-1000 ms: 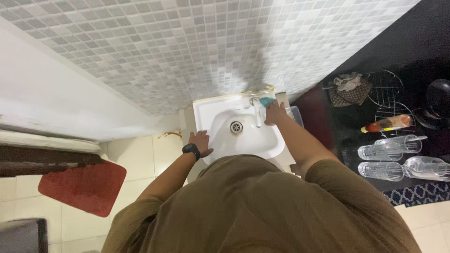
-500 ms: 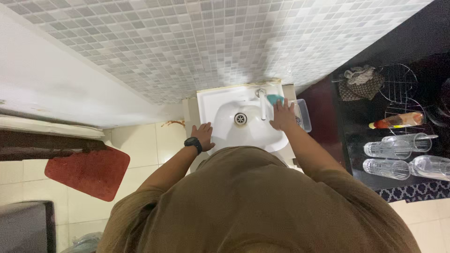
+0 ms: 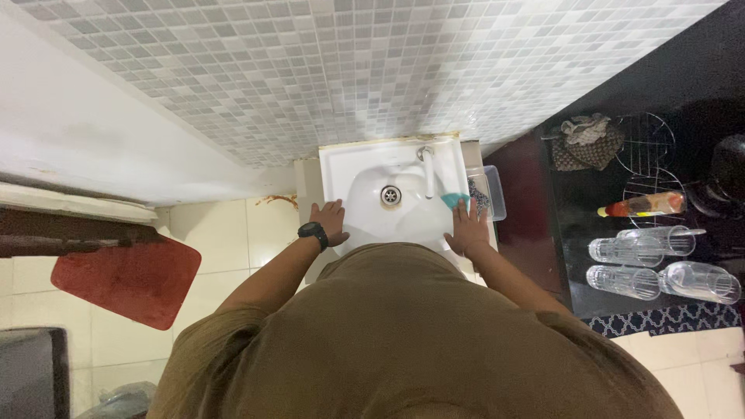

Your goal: The person wipes the upper edges and interior surfaces of a small white pedestal sink with a blue sponge.

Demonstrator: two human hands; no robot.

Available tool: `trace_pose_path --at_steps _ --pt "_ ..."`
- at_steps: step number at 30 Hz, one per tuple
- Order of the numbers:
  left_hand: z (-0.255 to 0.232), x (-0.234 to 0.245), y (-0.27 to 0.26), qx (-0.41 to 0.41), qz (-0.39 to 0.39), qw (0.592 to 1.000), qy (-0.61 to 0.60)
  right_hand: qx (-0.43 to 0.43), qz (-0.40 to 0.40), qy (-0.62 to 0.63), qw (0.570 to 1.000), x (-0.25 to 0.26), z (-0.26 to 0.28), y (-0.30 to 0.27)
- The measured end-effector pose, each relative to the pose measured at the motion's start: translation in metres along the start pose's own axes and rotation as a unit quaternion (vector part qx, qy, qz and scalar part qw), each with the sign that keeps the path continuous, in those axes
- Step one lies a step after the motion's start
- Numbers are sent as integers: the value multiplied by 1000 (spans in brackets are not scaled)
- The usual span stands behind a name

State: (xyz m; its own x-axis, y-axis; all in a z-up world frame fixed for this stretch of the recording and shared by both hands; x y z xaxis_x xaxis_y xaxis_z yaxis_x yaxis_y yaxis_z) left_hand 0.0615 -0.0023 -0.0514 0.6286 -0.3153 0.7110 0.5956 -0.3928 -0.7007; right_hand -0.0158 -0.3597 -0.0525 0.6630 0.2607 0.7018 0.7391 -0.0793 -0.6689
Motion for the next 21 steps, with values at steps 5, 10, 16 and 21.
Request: trace_pose_path --at_steps 5,10,16,21 --pt "-1 4 -3 5 13 1000 5 2 -8 15 1000 25 -8 37" --pt "-1 5 -7 3 13 1000 -1 7 -12 43 999 49 -16 80" --pt "-2 4 -9 9 16 1000 2 -3 24 36 999 79 -21 116" --pt "0 4 -11 2 11 1000 -8 2 17 61 998 87 -23 122"
Point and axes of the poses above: each hand's wrist, its own y-axis towards the middle knuckle, its own x-axis out of the back of the hand, z = x × y, the point moved 7 cm from there along y, towards the middle knuckle, and after that the axes turned 6 degrees about z, right-handed, at the moved point
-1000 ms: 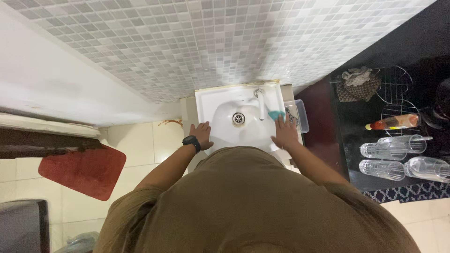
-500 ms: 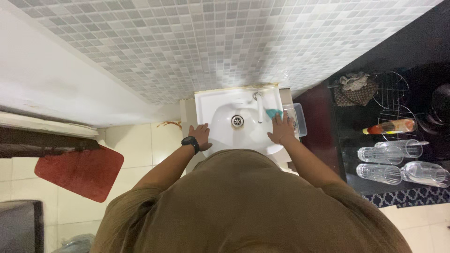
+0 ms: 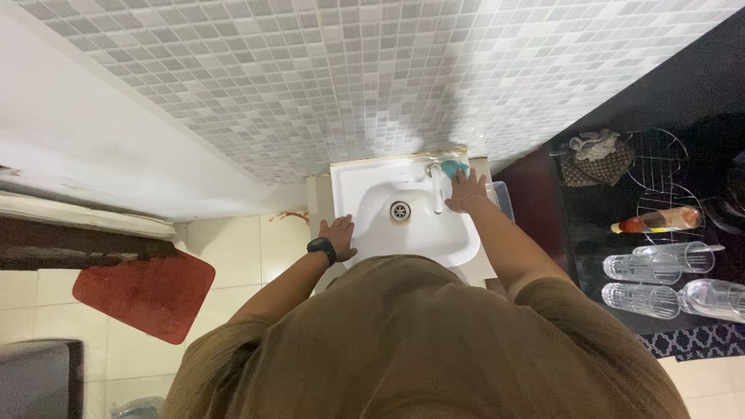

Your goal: The person wipes the upper edges and interior surfaces of a small white pedestal sink with a blue sponge.

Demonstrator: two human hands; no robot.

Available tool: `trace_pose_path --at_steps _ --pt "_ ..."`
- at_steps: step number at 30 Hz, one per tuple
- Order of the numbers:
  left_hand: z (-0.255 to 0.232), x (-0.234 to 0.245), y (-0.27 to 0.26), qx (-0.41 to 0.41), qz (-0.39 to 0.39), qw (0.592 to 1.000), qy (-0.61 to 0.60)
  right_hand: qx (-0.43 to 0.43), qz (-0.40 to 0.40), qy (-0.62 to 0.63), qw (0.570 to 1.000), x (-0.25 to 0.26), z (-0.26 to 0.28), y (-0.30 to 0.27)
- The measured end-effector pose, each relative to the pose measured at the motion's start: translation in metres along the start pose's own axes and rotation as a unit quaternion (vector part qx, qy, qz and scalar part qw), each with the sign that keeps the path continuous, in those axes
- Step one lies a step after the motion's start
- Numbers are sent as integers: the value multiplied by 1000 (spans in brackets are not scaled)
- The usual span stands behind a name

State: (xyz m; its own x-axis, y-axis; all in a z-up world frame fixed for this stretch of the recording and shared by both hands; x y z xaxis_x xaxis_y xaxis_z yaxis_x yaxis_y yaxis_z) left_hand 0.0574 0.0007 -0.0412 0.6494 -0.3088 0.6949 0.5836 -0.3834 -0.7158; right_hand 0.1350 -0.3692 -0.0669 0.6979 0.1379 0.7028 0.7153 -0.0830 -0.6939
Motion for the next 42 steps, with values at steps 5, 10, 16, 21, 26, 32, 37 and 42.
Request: trace_pose_path --at_steps 5,10,16,21,26,32,37,42 --pt "-1 -3 3 1 -1 1000 3 1 -23 -9 1000 -5 0 -5" --pt "0 -3 4 2 3 1000 10 5 -74 -39 997 -16 1 -24" --pt "-1 -5 7 9 25 999 23 9 -101 -24 995 -37 0 -50" --pt "-1 -5 6 10 11 1000 15 15 -98 -27 995 -53 1 -79" --pt "-1 -8 10 13 2 1000 16 19 -53 -32 998 -58 -2 -95" --pt "-2 -11 16 30 15 999 24 17 57 -20 998 -49 -6 -96" --pt "-4 -11 15 28 18 999 3 13 78 -27 996 -47 -7 -95" --pt "-4 -14 15 34 13 999 -2 4 93 -39 995 -48 -3 -87"
Point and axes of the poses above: each hand's wrist, its own y-axis towards the middle knuckle, its own x-axis out of the back of the hand, z = x × y, the point moved 7 cm from there along y, towards the middle knuckle, and after that the axes turned 6 degrees about z, right-handed, at the moved point
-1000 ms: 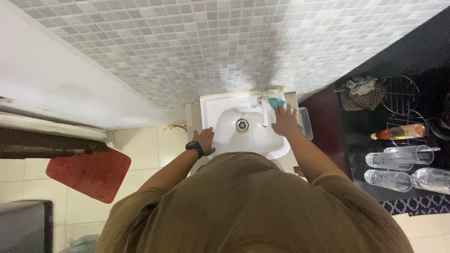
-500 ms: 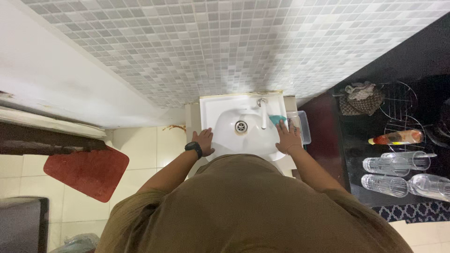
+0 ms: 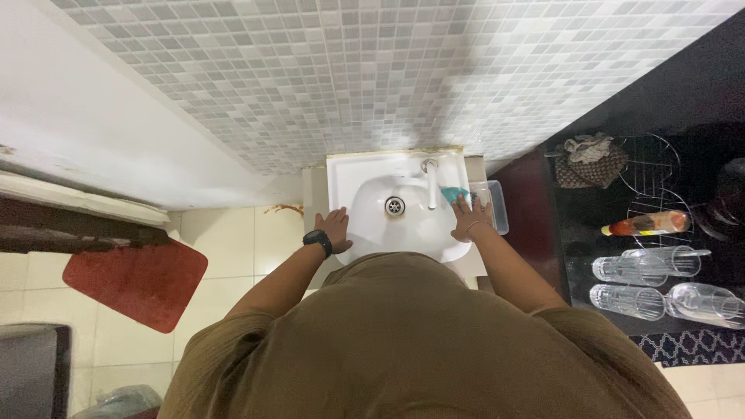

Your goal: The person wipes the upper edges and interior surfaces of a small white pedestal sink with a blue sponge.

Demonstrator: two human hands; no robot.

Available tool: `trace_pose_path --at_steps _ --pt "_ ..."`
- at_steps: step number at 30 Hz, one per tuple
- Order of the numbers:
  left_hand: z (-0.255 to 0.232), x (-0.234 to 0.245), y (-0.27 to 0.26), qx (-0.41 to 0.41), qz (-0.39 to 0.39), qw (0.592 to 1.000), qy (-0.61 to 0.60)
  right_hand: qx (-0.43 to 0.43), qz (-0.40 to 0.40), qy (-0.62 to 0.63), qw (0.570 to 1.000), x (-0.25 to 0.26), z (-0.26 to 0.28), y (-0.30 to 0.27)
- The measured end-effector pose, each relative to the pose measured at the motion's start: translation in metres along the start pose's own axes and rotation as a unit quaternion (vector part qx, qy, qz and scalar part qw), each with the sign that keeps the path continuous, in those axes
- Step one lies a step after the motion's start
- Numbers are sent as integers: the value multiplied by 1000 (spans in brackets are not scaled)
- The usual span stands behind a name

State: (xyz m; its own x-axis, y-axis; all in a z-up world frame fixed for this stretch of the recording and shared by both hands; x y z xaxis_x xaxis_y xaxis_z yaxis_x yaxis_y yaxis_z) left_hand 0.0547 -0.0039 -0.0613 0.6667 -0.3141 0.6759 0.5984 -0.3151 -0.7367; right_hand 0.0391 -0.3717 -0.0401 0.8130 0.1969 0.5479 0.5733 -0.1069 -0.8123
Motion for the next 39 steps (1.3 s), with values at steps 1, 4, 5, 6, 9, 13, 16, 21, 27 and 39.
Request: trace_pose_path --at_steps 1,4,5,6,9,13,16,21,27,39 --pt "0 -1 0 2 0 1000 4 1 3 3 1000 0 0 1" --pt "0 0 -1 -7 -18 1000 -11 4 -11 10 1000 5 -2 2" --pt "0 -1 -2 -7 -17 1000 -13 3 -14 7 1000 6 -1 1" --pt "0 -1 -3 -7 -15 1000 -15 1 -16 3 1000 8 0 -1" --pt "2 1 -2 -8 -14 1000 -19 -8 -21 -17 1000 15 4 -3" --pt "1 4 -2 -4 -12 1000 -2 -14 -32 -39 999 13 10 1" --pt "2 7 -8 -14 -18 999 -30 -11 -29 -26 999 8 10 4" --pt "1 7 -7 -11 3 1000 -14 -8 -27 -18 999 9 7 3" --pt "-1 7 -8 -2 6 1000 1 -11 -29 -21 999 8 8 3" --pt "-16 -15 -14 15 8 1000 9 12 -40 -1 999 3 -1 3"
Point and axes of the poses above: each hand's wrist, its own y-axis towards the middle knuckle, its own x-axis out of the back of the hand, z = x × y, the point moved 7 cm from there along y, towards the middle knuckle, and after that the axes turned 6 degrees about z, right-handed, at the moved point
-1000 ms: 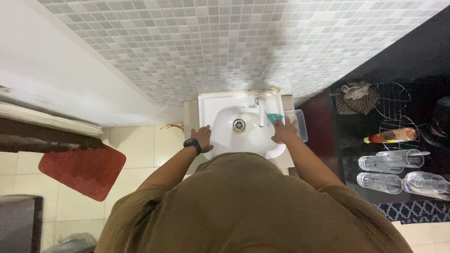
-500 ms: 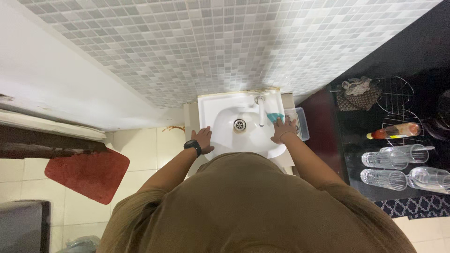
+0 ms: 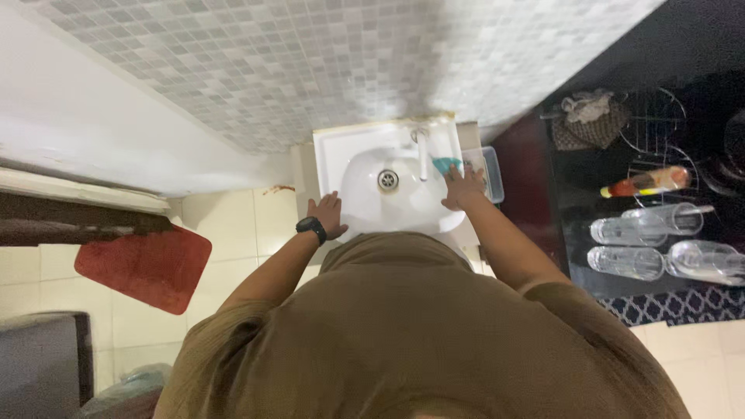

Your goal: The person wipes the upper edges and interior surfaces of a small white pedestal sink with a blue sponge.

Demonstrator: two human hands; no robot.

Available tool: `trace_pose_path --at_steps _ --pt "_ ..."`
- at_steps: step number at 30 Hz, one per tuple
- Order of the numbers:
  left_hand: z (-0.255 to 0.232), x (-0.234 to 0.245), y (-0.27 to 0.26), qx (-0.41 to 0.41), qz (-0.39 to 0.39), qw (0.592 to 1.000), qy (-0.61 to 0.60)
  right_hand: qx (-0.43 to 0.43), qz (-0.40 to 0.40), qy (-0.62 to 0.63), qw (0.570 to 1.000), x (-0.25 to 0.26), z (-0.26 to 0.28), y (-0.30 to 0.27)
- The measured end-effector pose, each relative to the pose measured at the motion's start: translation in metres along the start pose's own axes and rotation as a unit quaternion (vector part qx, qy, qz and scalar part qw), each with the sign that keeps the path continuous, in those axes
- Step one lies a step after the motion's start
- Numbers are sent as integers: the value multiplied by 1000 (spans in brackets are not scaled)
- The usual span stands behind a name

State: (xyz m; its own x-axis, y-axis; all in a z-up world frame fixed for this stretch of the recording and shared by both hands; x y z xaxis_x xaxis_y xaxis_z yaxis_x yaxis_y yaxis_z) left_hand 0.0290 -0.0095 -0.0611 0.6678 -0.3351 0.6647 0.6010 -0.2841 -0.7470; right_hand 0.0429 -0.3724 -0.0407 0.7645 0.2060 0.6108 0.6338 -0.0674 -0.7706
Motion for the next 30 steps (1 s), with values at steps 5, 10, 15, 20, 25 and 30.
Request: trace_pose_path --at_steps 5,10,15,20,25,30 --pt "-17 -11 -13 15 12 999 -36 23 -19 2 1000 -4 -4 -9" --pt "-21 -25 -10 32 26 999 -30 47 -25 -9 999 -10 -10 -2" --pt "-26 -14 -5 64 53 995 -52 74 -47 -29 996 -14 -16 11" --pt "-34 -12 -8 87 67 991 -72 99 -61 -55 992 -20 -18 12" --pt "-39 -12 -11 103 68 989 -83 122 -76 -41 989 -24 -20 13" --pt "-38 -11 -5 114 80 986 -97 128 -74 -46 988 -22 -22 6"
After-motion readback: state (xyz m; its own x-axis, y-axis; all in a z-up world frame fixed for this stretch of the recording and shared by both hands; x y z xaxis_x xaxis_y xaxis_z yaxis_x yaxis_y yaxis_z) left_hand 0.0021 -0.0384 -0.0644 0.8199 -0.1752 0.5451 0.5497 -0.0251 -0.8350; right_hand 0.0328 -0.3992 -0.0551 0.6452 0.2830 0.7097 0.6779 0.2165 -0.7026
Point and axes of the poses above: each hand's wrist, its own y-axis towards the middle knuckle, its own x-axis out of the back of the hand, z = x × y, the point moved 7 cm from there along y, towards the middle knuckle, and after that the axes turned 6 degrees about z, right-handed, at the moved point
